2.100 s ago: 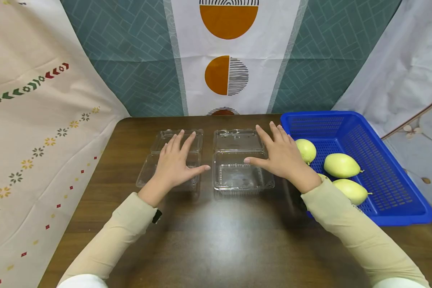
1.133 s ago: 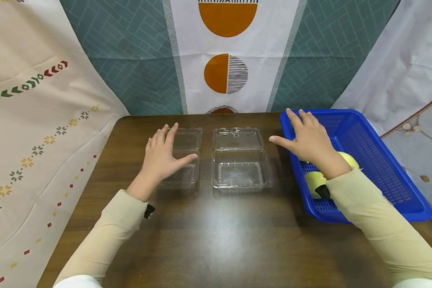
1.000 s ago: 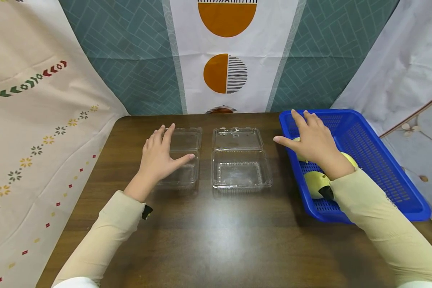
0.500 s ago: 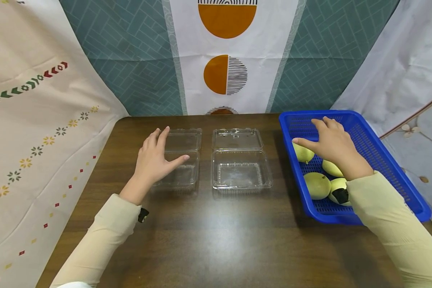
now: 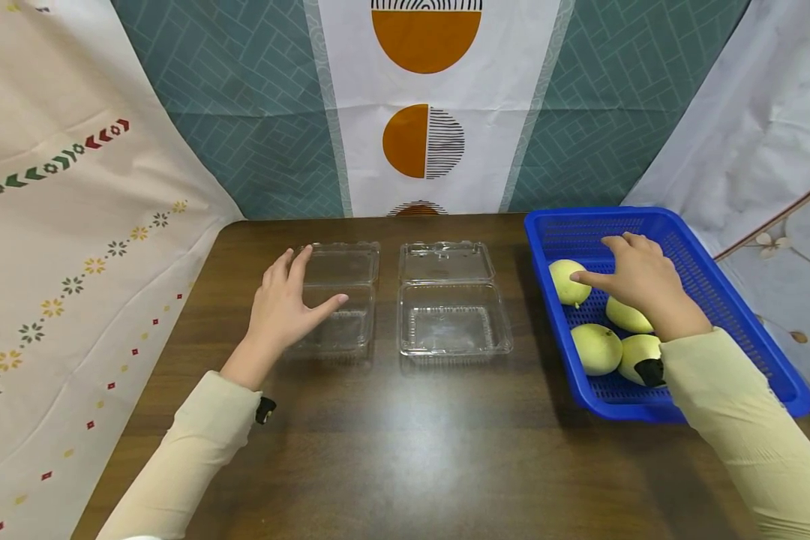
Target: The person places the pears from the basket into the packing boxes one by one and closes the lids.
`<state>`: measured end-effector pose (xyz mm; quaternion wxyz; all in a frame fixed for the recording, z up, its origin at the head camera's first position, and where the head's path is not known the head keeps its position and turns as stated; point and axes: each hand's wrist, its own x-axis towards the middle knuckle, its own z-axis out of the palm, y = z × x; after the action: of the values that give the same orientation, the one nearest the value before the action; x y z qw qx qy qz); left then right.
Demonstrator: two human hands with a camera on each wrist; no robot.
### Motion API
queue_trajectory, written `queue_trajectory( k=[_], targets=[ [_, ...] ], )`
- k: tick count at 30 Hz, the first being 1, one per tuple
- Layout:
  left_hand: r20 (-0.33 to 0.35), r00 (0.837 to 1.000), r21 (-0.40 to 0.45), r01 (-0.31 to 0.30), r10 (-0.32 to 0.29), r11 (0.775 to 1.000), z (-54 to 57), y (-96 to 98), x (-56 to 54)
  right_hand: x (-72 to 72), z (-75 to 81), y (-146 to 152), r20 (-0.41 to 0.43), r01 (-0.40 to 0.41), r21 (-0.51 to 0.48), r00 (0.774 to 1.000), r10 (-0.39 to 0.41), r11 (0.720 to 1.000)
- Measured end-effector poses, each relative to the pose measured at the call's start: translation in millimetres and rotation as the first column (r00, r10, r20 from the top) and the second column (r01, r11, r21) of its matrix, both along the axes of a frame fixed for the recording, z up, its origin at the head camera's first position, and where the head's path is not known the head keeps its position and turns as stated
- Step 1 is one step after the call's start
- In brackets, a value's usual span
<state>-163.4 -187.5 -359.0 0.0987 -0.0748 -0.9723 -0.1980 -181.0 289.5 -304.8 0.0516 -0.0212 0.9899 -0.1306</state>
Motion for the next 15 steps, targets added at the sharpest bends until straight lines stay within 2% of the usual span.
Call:
queue_trajectory(
  k=[15],
  targets=[
    [0.016,0.999,0.030,-0.032,0.031,0.999,-16.8,-7.6,3.0,-3.5,-12.7,20,0.038,0.036,0.049,0.999,-0.038,0.998]
  ],
)
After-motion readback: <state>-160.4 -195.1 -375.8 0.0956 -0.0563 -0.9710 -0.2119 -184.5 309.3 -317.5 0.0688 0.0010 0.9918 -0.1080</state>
